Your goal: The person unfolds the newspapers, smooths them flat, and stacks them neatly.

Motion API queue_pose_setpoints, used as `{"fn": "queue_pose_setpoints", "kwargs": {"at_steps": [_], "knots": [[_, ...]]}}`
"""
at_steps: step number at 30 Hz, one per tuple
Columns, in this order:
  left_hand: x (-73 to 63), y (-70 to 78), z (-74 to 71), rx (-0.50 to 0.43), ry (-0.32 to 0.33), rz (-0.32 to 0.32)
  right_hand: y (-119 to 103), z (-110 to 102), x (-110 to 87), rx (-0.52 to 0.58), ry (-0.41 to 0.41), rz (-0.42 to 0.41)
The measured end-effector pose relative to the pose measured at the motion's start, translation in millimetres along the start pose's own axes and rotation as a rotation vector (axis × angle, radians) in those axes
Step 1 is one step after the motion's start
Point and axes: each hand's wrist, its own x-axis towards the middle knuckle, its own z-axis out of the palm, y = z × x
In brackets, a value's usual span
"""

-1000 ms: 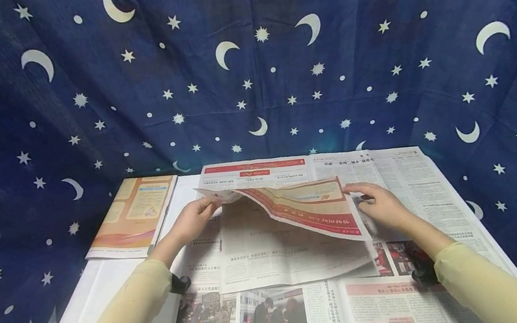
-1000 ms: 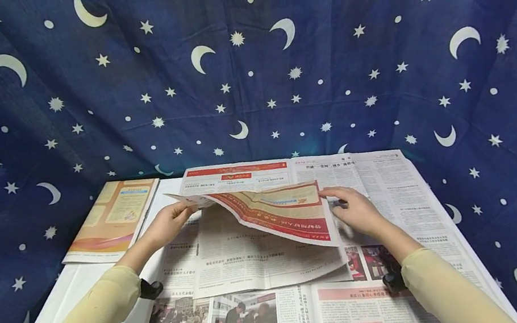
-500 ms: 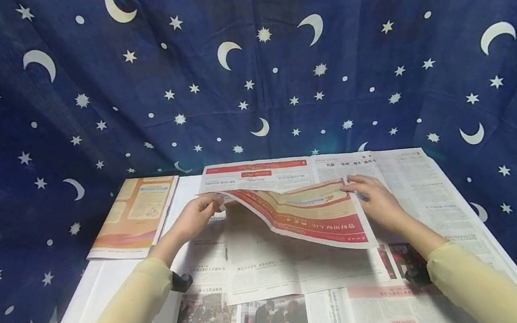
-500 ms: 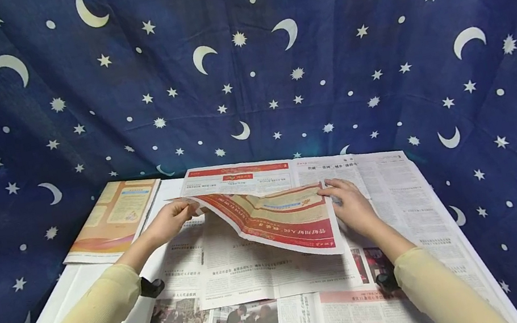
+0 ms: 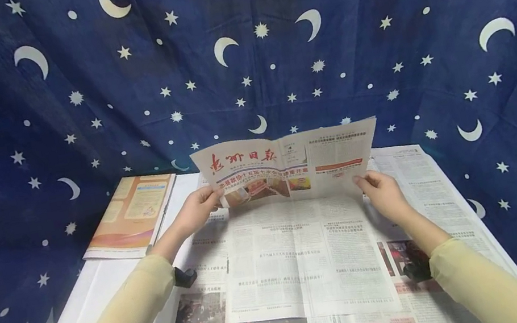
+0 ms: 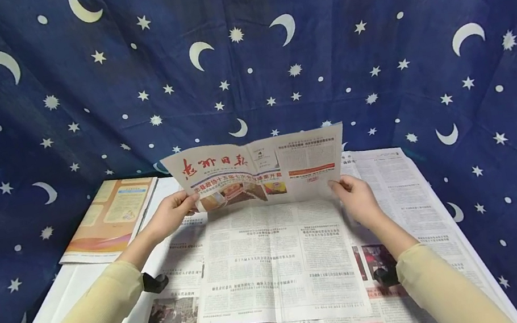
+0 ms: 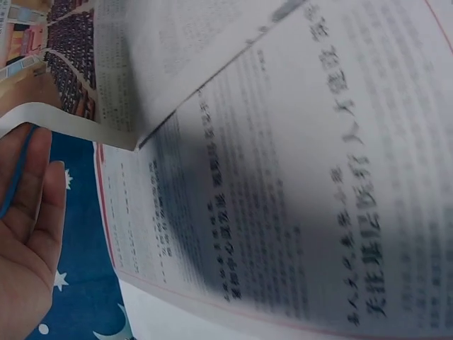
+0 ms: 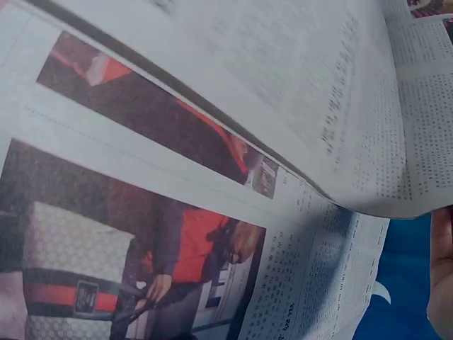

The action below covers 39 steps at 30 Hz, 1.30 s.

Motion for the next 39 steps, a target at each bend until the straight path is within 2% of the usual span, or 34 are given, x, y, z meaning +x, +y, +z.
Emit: {"fn": "queue_pose_setpoints", "kwargs": {"at_steps": [4,9,13,18,23,26,33,39], "knots": [[6.8,8.1,3.0,-0.046,0.026,-0.026,0,-4,3.3,-0.001,0.052,0.046],[16.1,13.8,13.2,-0.103,0.054,-0.08,2,-9,4.3,0.023,0.073,0.101],[20.5,10.5,26.4,-0.139,0.032,-0.135,5,-10,2.6,0.006,0.064,0.154],[18.5,0.6,44.4,-0.042,-0.015,-0.228,12,-8,1.0,-0.008,0.076,0.179],[13.8,-5.1,56.8,0.093,-0.019,-0.302,20,-5,1.1,0.0,0.059,0.205],[11.6,-6.1,64.0,0.155,-0.016,-0.306,25,-3,0.3,-0.024,0.037,0.236],[10.3,-2.2,76.4,0.151,-0.047,-0.297,41,-4,0.2,-0.046,0.005,0.271],[9.3,-0.6,78.7,0.266,-0.039,-0.298,47,-7,-0.3,-0.051,-0.026,0.311]]}}
